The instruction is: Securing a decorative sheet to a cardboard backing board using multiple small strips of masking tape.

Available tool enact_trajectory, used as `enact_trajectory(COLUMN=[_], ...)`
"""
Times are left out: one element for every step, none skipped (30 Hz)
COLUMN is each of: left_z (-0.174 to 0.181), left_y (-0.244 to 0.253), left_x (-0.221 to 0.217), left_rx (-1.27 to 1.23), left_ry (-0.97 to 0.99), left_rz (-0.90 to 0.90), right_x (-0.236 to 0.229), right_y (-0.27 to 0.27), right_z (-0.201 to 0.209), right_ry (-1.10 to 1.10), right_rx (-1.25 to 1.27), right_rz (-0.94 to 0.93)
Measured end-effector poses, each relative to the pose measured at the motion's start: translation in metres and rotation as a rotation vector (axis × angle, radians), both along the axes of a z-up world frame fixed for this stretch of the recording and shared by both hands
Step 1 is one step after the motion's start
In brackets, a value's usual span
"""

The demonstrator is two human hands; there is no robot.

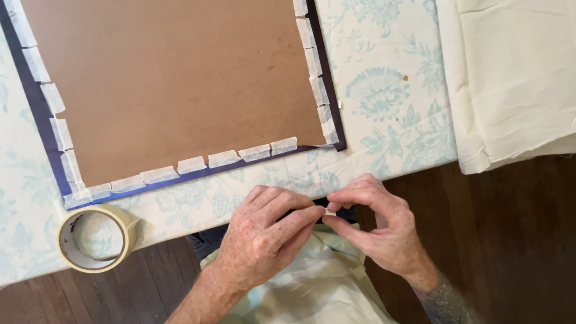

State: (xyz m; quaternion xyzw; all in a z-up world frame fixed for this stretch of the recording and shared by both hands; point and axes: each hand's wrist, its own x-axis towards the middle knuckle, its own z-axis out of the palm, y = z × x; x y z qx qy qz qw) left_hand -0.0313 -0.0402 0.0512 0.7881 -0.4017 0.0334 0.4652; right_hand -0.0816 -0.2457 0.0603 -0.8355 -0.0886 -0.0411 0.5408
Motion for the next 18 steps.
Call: enact_trajectory(left_z=[-0.003,-0.003,-0.004,-0.005,-0.004,-0.003,-0.001,-0.002,-0.002,-0.003,-0.003,-0.004,-0.004,-0.006,-0.008,-0.011,-0.012,-0.013], left_y=[-0.001,-0.002,-0.003,-0.003,-0.003,-0.004,-0.003,-0.002,-0.002,-0.002,-0.003,-0.004,-0.003,-0.004,-0.006,-0.007,-0.008,-0.009], left_x=[0.000,0.001,0.002,0.003,0.004,0.005,0.005,0.005,0.006,0.006,0.007,0.007,0.007,0.008,0.007,0.007,0.009,0.011], left_rx=[0.010,0.011,0.010,0.008,0.009,0.000,-0.005,-0.003,0.003,0.008,0.007,0.010,0.015,0.015,0.037,0.059,0.060,0.085], left_ry=[-0.023,-0.022,-0.025,-0.028,-0.027,-0.017,-0.005,-0.005,0.015,0.034,0.035,0.067,0.098,0.097,0.092,0.086,0.086,0.073], left_rz=[-0.004,-0.004,0.008,0.020,0.021,0.047,0.073,0.075,0.090,0.106,0.104,0.125,0.148,0.149,0.197,0.244,0.247,0.228], right_x=[0.000,0.001,0.001,0.001,0.004,0.007,0.010,0.018,0.024,0.031,0.035,0.039,0.044,0.048,0.051,0.053,0.055,0.057], right_y=[-0.002,-0.004,-0.008,-0.010,-0.018,-0.025,-0.032,-0.034,-0.037,-0.040,-0.041,-0.042,-0.042,-0.043,-0.044,-0.044,-0.046,-0.047], right_z=[0.000,-0.003,-0.006,-0.008,-0.015,-0.022,-0.029,-0.027,-0.025,-0.022,-0.023,-0.023,-0.024,-0.023,-0.022,-0.020,-0.022,-0.023], right_ry=[0.025,0.026,0.095,0.164,0.164,0.071,-0.022,-0.021,-0.052,-0.083,-0.082,-0.136,-0.191,-0.192,-0.230,-0.268,-0.269,-0.278], right_rx=[0.011,0.013,0.089,0.164,0.164,0.013,-0.137,-0.135,-0.269,-0.404,-0.405,-0.492,-0.576,-0.575,-0.600,-0.623,-0.622,-0.614], right_rz=[-0.015,-0.015,-0.047,-0.078,-0.077,-0.135,-0.192,-0.190,-0.183,-0.174,-0.175,-0.119,-0.060,-0.058,-0.008,0.044,0.046,0.076])
